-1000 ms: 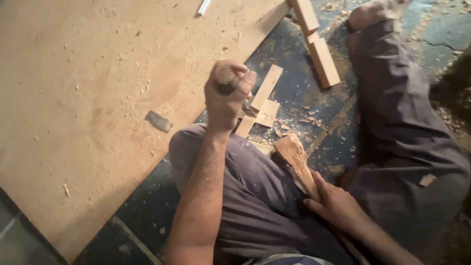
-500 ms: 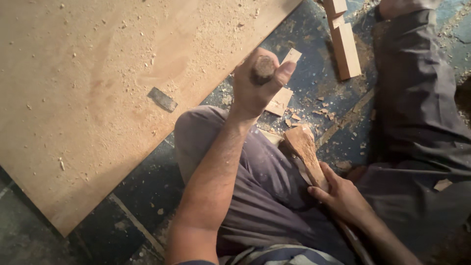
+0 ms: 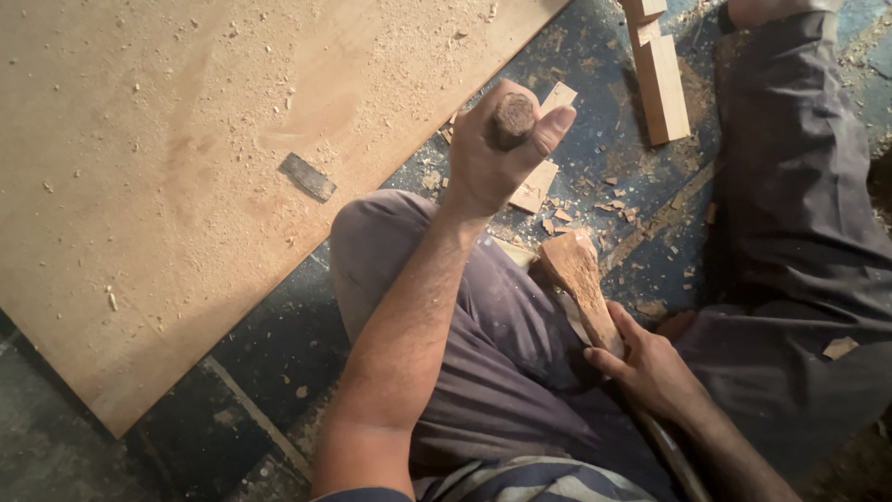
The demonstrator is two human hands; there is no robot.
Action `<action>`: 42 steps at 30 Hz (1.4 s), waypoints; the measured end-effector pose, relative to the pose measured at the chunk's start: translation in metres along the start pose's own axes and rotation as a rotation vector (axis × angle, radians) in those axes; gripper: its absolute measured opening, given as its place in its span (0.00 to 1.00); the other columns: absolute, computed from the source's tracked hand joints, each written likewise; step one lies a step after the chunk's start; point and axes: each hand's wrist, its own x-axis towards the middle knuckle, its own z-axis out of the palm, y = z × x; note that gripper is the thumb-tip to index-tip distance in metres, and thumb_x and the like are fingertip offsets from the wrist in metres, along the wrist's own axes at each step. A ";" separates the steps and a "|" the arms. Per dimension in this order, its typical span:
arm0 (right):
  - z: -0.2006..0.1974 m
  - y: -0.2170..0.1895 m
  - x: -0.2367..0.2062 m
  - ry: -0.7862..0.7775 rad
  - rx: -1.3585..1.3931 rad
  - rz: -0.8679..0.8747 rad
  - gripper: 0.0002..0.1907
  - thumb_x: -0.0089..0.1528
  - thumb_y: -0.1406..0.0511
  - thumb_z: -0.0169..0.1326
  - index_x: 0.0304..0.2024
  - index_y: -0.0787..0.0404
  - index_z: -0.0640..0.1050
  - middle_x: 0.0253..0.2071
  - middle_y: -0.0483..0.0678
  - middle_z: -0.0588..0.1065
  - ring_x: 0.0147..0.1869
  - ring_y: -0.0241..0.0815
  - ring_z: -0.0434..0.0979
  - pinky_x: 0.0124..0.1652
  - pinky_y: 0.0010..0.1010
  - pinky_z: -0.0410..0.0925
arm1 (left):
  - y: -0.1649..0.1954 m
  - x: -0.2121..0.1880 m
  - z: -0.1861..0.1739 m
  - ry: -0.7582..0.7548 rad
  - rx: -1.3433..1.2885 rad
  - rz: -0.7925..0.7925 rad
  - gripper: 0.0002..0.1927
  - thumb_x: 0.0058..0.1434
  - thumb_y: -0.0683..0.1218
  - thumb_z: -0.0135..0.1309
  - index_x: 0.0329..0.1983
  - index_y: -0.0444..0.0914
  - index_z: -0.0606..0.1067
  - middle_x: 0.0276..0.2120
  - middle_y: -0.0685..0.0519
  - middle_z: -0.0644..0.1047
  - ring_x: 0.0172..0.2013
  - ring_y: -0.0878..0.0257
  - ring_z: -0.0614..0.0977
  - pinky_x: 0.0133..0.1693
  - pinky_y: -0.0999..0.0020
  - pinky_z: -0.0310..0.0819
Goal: The person assembles pieces of wood into a cross shape on the floor. They use a wooden mallet and a chisel-like tool to fit the notched wood pieces together and refine the joints.
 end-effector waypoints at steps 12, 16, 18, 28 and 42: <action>0.004 0.008 0.002 -0.022 -0.018 0.033 0.53 0.58 0.45 0.59 0.78 0.50 0.50 0.54 0.62 0.80 0.57 0.53 0.84 0.58 0.44 0.74 | 0.000 -0.009 0.013 -0.142 0.146 0.035 0.20 0.66 0.62 0.58 0.32 0.45 0.69 0.18 0.60 0.71 0.15 0.75 0.71 0.16 0.76 0.71; 0.004 0.010 0.005 -0.021 -0.016 0.016 0.53 0.58 0.45 0.59 0.78 0.49 0.50 0.55 0.61 0.80 0.56 0.52 0.84 0.57 0.42 0.74 | -0.001 -0.006 0.014 -0.144 0.142 0.083 0.19 0.67 0.62 0.57 0.32 0.45 0.69 0.19 0.60 0.73 0.15 0.76 0.73 0.19 0.75 0.72; 0.003 0.011 0.005 -0.011 0.017 0.002 0.53 0.57 0.45 0.60 0.77 0.50 0.51 0.54 0.60 0.80 0.55 0.50 0.84 0.56 0.41 0.74 | -0.001 -0.003 0.015 -0.109 0.113 0.106 0.19 0.67 0.62 0.57 0.33 0.45 0.70 0.19 0.61 0.72 0.15 0.77 0.74 0.19 0.76 0.72; 0.002 0.003 0.009 -0.012 0.004 0.021 0.53 0.58 0.45 0.61 0.78 0.48 0.51 0.54 0.60 0.80 0.55 0.50 0.84 0.57 0.42 0.74 | -0.001 0.002 0.003 -0.050 0.067 0.064 0.18 0.66 0.61 0.60 0.34 0.44 0.72 0.18 0.62 0.72 0.18 0.77 0.74 0.20 0.76 0.69; 0.007 0.008 0.013 -0.030 -0.023 0.024 0.53 0.58 0.45 0.58 0.78 0.48 0.48 0.56 0.61 0.78 0.59 0.53 0.82 0.62 0.47 0.72 | 0.000 -0.001 0.008 -0.114 0.072 0.030 0.21 0.65 0.65 0.57 0.36 0.45 0.71 0.20 0.63 0.73 0.16 0.77 0.75 0.21 0.75 0.75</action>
